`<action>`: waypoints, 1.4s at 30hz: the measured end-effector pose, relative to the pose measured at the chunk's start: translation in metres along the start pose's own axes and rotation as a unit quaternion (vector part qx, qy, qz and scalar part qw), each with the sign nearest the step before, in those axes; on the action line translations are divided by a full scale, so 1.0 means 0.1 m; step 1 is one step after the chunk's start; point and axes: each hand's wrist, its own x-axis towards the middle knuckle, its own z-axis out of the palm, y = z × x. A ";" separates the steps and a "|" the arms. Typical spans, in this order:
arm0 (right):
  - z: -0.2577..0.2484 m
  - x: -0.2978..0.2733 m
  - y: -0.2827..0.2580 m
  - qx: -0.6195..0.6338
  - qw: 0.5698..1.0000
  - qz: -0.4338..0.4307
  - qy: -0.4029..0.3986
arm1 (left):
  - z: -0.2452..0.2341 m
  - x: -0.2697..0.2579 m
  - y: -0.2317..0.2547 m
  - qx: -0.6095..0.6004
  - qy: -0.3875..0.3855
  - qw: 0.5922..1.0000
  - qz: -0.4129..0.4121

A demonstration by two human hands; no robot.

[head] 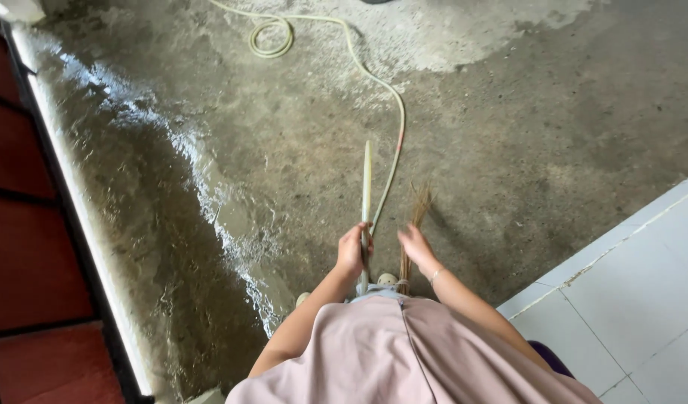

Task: Clean a broom using a water hose.

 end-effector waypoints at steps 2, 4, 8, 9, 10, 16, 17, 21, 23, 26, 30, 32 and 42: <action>-0.19 -0.08 -0.97 0.071 0.997 0.005 -0.015 | 0.09 -0.06 -0.02 0.023 -0.033 0.999 -0.022; -0.33 -0.13 -1.74 0.141 0.989 0.008 -0.034 | 0.16 -0.12 -0.06 0.046 -0.063 0.996 -0.042; -0.38 0.14 -2.24 0.264 0.964 0.007 0.004 | 0.27 -0.15 -0.07 0.119 -0.124 0.979 -0.110; -0.35 0.27 -2.19 0.249 0.968 0.003 0.016 | 0.28 -0.16 -0.06 0.134 -0.131 0.974 -0.125; -0.31 0.18 -2.27 0.252 0.968 0.002 0.020 | 0.26 -0.16 -0.05 0.138 -0.134 0.973 -0.126; -0.04 0.02 -2.31 0.263 0.965 0.002 -0.010 | 0.09 -0.10 0.00 0.190 -0.169 0.956 -0.146; 0.05 0.00 -2.26 0.256 0.966 -0.017 -0.023 | 0.08 -0.11 0.03 0.179 -0.148 0.961 -0.151; 0.41 -0.25 -2.17 0.272 0.960 -0.026 -0.069 | 0.01 0.07 0.09 0.087 -0.048 0.990 -0.096; 0.54 -0.39 -2.17 0.274 0.958 -0.032 -0.078 | -0.12 0.48 0.13 0.021 -0.068 0.997 -0.015; 0.72 -0.58 -2.18 0.273 0.955 -0.024 -0.109 | -0.02 0.76 0.54 -0.061 -0.016 0.994 0.088; 0.80 -0.87 -2.39 0.248 0.956 -0.016 -0.155 | -0.02 1.24 0.99 -0.166 0.054 0.972 0.155; 0.86 -0.86 -2.34 0.231 0.957 -0.027 -0.173 | -0.06 1.32 1.13 -0.189 0.076 0.966 0.161; 0.98 -0.89 -2.45 0.189 0.960 -0.044 -0.202 | -0.18 1.46 1.55 -0.195 0.060 0.970 0.136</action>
